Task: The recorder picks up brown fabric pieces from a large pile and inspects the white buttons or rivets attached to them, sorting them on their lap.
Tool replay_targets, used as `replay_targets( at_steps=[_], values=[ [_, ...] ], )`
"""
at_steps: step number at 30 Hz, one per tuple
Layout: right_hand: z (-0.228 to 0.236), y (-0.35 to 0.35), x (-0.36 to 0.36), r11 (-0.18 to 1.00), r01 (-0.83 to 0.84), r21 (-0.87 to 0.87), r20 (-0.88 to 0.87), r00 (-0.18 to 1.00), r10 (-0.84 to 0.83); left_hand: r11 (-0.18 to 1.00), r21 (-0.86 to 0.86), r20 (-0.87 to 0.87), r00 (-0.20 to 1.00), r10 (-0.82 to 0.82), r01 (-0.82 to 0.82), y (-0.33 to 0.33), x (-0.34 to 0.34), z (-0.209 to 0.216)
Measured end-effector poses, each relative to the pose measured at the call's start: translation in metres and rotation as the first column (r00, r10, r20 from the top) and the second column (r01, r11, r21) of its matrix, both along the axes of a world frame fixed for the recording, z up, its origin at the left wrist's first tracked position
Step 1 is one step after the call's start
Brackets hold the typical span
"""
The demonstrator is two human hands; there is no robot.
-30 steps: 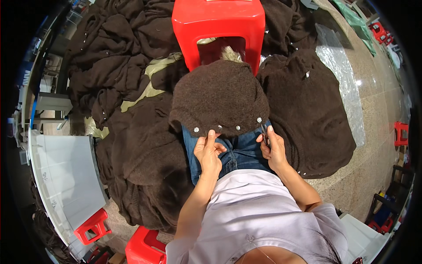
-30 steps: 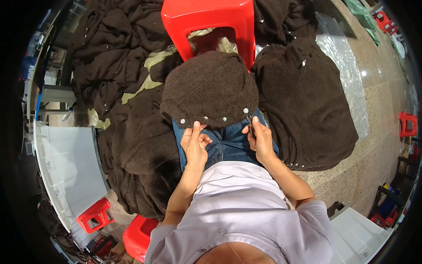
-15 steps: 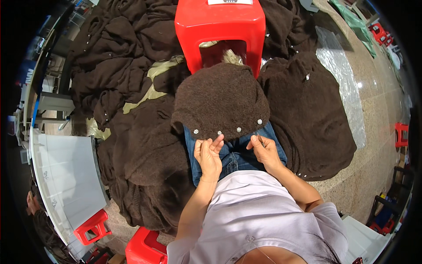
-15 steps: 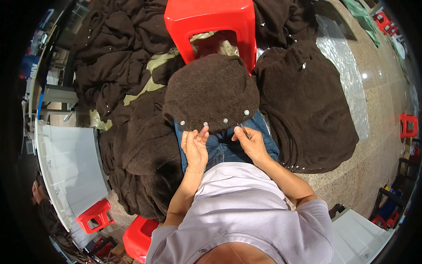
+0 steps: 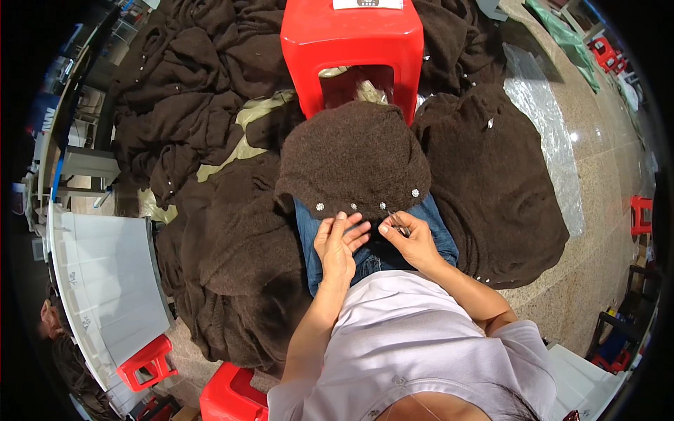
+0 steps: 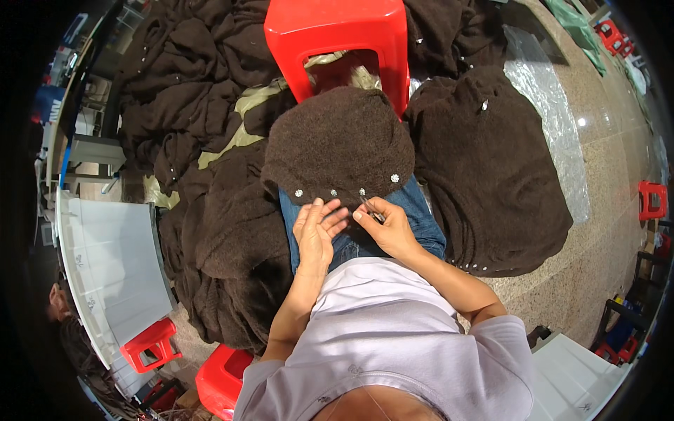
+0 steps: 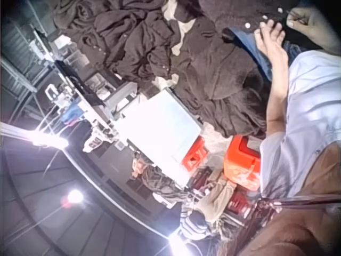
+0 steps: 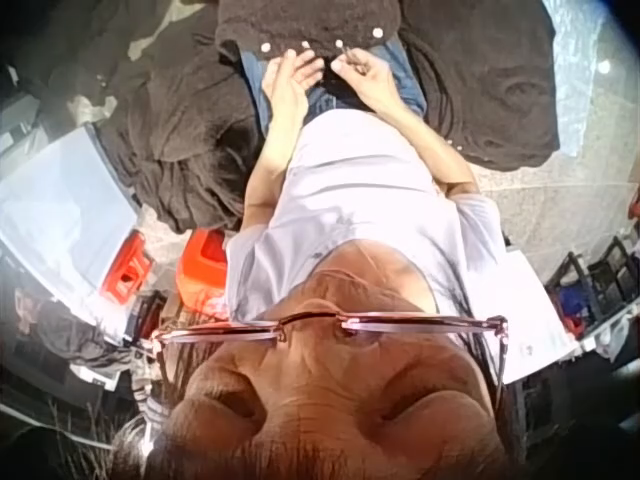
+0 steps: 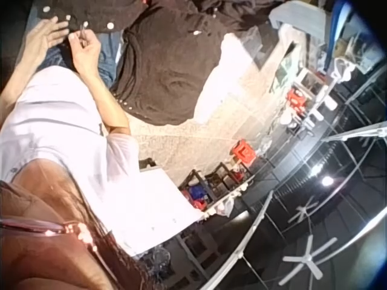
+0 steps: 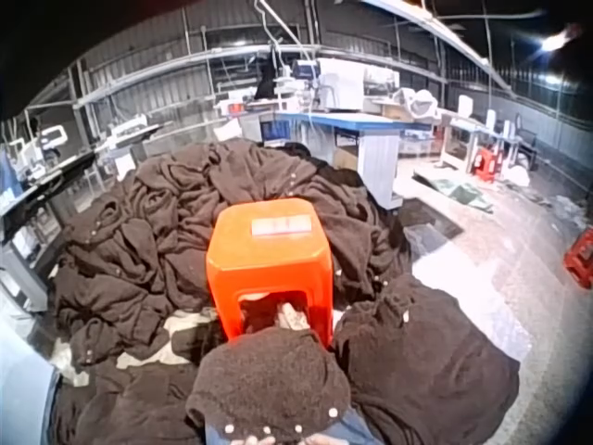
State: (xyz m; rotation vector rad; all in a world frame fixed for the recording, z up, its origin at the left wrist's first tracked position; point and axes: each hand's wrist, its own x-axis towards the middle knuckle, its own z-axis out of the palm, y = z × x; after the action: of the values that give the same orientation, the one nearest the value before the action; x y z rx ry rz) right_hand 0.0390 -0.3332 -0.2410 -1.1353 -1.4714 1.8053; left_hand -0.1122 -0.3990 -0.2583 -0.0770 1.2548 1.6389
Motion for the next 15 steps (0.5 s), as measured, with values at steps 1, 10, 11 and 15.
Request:
replay_targets(
  at_steps=[1,10,11,15],
  values=[
    [0.001,0.0,0.0,1.0,0.001,0.002,0.0,1.0,-0.001,1.0,0.002,0.0,1.0,-0.001,0.001,-0.001,-0.001,0.003],
    [0.0,-0.002,0.004,0.999,-0.009,0.044,0.034,0.999,0.007,0.994,-0.051,-0.005,0.995,-0.101,0.101,0.005,-0.003,-0.012],
    [0.0,-0.003,0.004,0.999,-0.004,0.042,0.032,0.999,0.003,0.998,0.009,-0.002,0.998,-0.068,0.068,0.004,-0.003,-0.015],
    [0.002,-0.001,0.004,1.0,0.0,0.013,0.035,0.999,0.0,0.993,0.107,0.05,0.997,-0.055,0.049,0.0,-0.003,-0.014]
  ],
)
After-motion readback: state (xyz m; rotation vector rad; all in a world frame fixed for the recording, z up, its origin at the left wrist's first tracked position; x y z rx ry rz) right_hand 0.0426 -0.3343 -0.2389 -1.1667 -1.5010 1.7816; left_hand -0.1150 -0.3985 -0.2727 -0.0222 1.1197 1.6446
